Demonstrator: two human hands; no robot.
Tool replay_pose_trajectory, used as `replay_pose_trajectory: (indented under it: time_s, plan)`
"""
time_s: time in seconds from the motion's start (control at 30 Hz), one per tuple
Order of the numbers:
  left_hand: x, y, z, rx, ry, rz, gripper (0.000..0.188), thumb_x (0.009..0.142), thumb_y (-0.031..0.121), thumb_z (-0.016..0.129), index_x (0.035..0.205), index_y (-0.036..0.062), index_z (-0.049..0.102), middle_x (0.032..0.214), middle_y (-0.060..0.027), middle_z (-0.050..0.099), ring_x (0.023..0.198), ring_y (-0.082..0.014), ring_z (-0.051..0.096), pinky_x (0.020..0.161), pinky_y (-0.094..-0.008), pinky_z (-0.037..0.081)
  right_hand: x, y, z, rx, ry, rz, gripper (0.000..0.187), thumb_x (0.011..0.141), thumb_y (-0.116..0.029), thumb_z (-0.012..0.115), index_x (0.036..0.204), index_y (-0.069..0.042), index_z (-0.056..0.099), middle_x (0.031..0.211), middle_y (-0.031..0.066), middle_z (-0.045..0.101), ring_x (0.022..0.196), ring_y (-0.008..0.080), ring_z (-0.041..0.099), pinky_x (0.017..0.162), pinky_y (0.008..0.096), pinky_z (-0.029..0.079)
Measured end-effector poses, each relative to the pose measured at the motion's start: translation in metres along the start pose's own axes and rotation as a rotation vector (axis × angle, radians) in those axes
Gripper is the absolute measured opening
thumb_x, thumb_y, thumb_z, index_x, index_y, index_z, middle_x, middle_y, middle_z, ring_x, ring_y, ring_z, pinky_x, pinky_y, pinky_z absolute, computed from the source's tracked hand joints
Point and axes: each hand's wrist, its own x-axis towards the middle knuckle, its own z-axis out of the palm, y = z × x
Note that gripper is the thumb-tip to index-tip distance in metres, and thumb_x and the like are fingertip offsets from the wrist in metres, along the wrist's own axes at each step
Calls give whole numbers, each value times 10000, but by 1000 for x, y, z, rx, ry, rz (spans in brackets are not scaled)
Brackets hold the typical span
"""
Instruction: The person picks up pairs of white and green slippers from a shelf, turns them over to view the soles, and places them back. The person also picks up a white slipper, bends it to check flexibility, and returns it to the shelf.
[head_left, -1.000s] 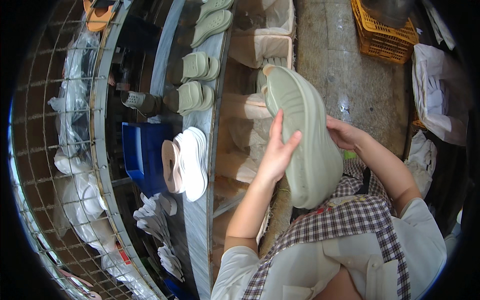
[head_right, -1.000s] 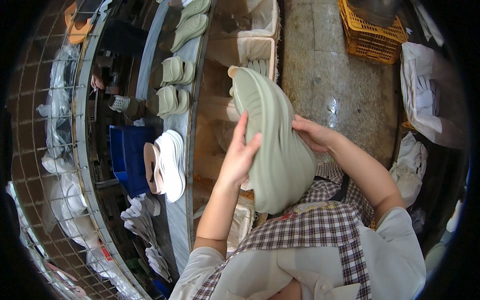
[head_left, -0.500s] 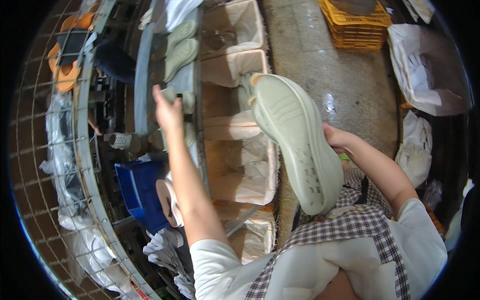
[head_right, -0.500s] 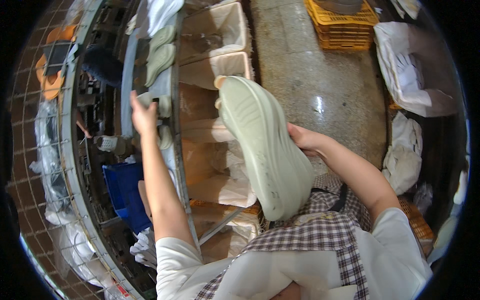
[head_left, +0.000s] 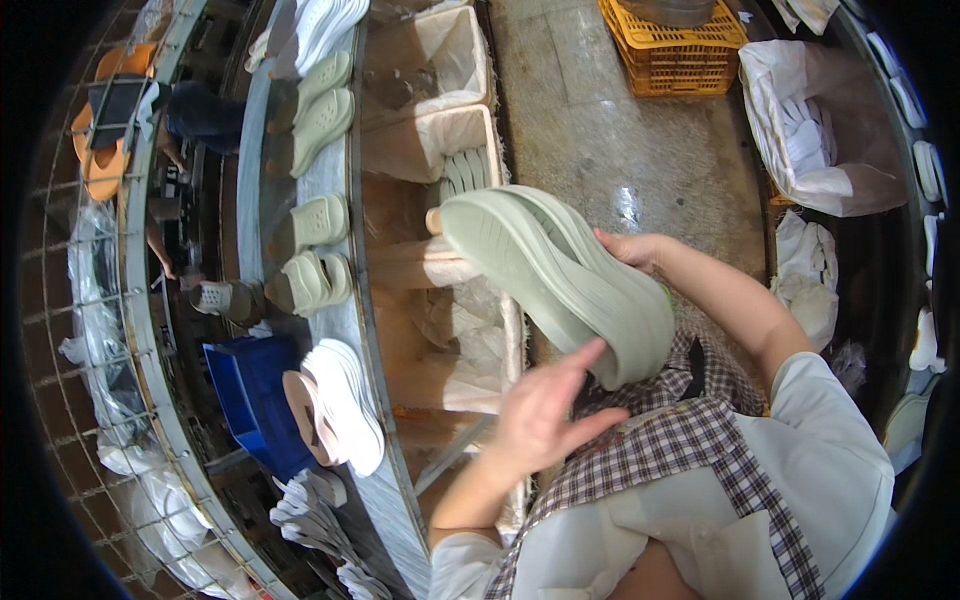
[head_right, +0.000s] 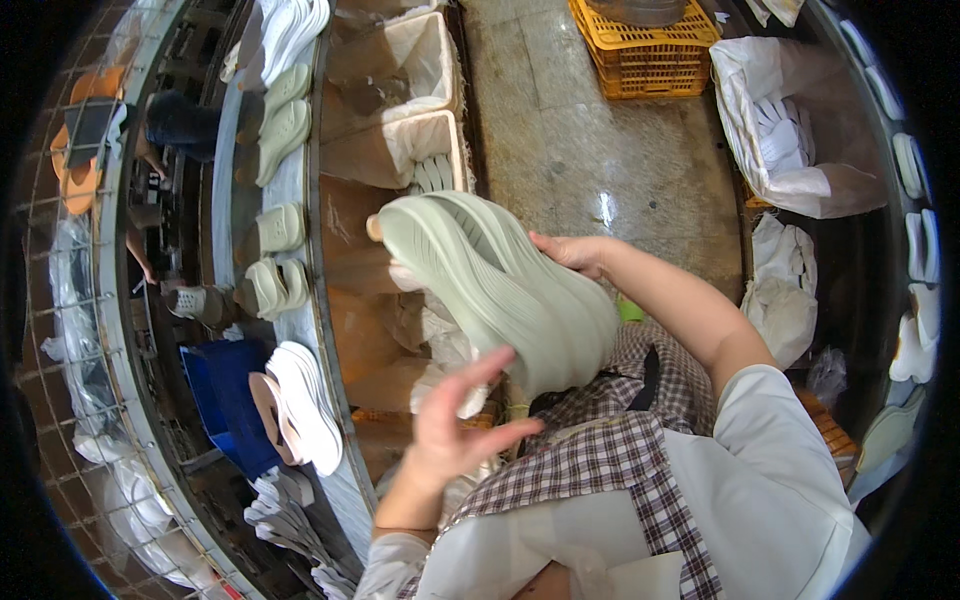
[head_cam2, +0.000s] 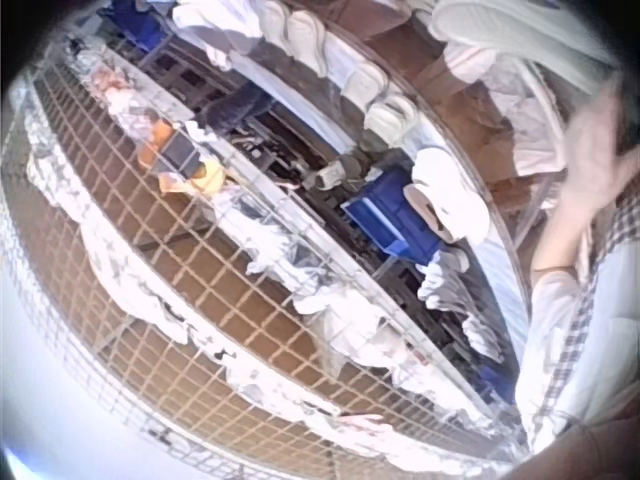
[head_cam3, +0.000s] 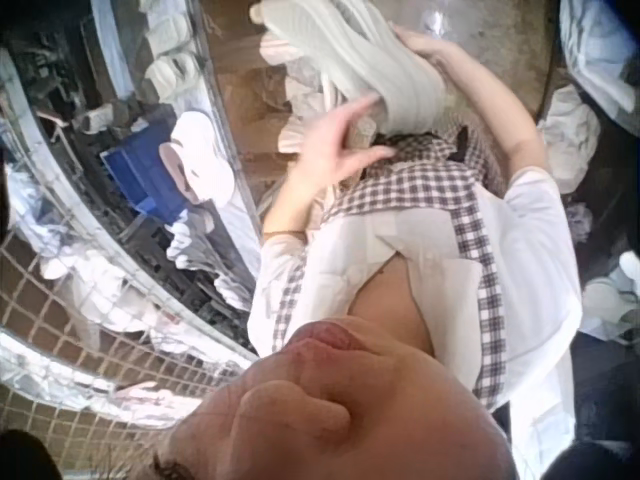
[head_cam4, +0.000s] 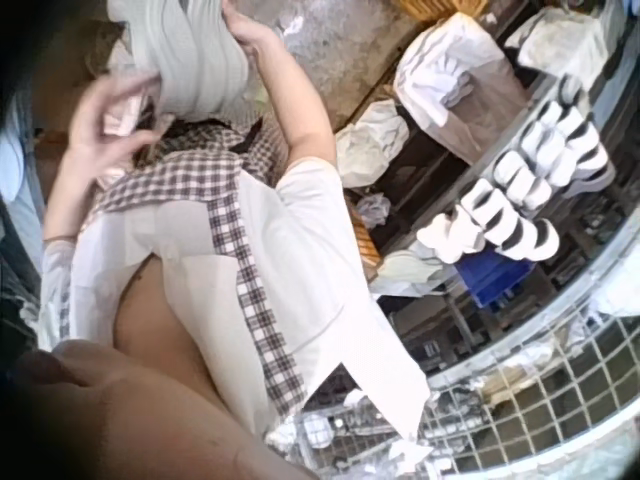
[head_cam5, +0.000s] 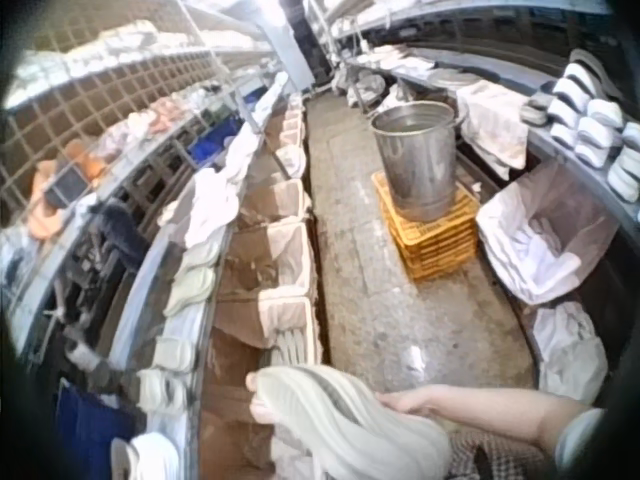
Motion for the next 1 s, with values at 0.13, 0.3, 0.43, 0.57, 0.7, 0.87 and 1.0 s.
replay_pose_trajectory:
  time_s: [0.13, 0.3, 0.43, 0.57, 0.7, 0.87, 1.0]
  plan:
    - [-2, -52, -71, 592, -41, -432, 1176, 539, 381, 853, 1429, 2, 184, 1447, -252, 262, 1338, -356, 294, 1107, -420, 244, -3, 10, -21, -151, -231, 234, 739, 900, -609, 341, 1420, -86, 309, 1420, 88, 390, 1259, 191, 416, 1037, 381, 365]
    - [-43, -150, -64, -544, -925, -973, 1071, 643, 269, 824, 1450, 43, 158, 1466, -185, 252, 1350, -274, 259, 1097, -386, 238, 3, 52, -6, -273, -390, 571, 750, 909, -616, 334, 1434, -82, 274, 1447, 71, 351, 1266, 162, 396, 1041, 368, 355]
    - [-139, -148, -12, -1082, -577, -1366, 984, 665, 187, 789, 1435, 29, 197, 1403, -143, 335, 1300, -245, 309, 1089, -351, 236, 4, 97, 7, -236, -436, 671, 767, 896, -646, 323, 1426, -93, 299, 1427, 66, 381, 1248, 164, 409, 991, 368, 398]
    - [-215, -133, 11, -1078, -277, -1397, 952, 647, 139, 778, 1420, 29, 233, 1378, -137, 370, 1281, -253, 333, 1084, -351, 244, 32, 118, -1, -190, -395, 727, 656, 905, -616, 365, 1326, -118, 439, 1299, 61, 493, 1122, 158, 502, 880, 348, 449]
    - [-274, -106, -3, -979, 288, -1475, 956, 631, 107, 786, 1417, 66, 244, 1368, -128, 381, 1269, -259, 359, 1055, -379, 301, 47, 111, -57, -482, 540, -43, 508, 900, -470, 510, 1234, -89, 474, 1106, 62, 561, 1026, 164, 549, 819, 347, 447]
    - [-351, -161, -22, -428, 918, -1334, 957, 724, 180, 782, 1433, 60, 150, 1378, -150, 352, 1248, -286, 373, 1044, -403, 321, 4, 173, -116, -292, 849, 233, 317, 907, -318, 567, 1037, -33, 523, 871, 40, 545, 794, 129, 522, 731, 275, 428]
    - [-415, -315, -29, 510, 733, -1432, 866, 769, 350, 742, 1363, -56, 262, 1326, -247, 373, 1218, -360, 375, 1044, -430, 289, -28, 265, -140, -193, 831, 394, 192, 906, -218, 571, 900, -40, 499, 802, 28, 523, 716, 115, 508, 654, 272, 425]
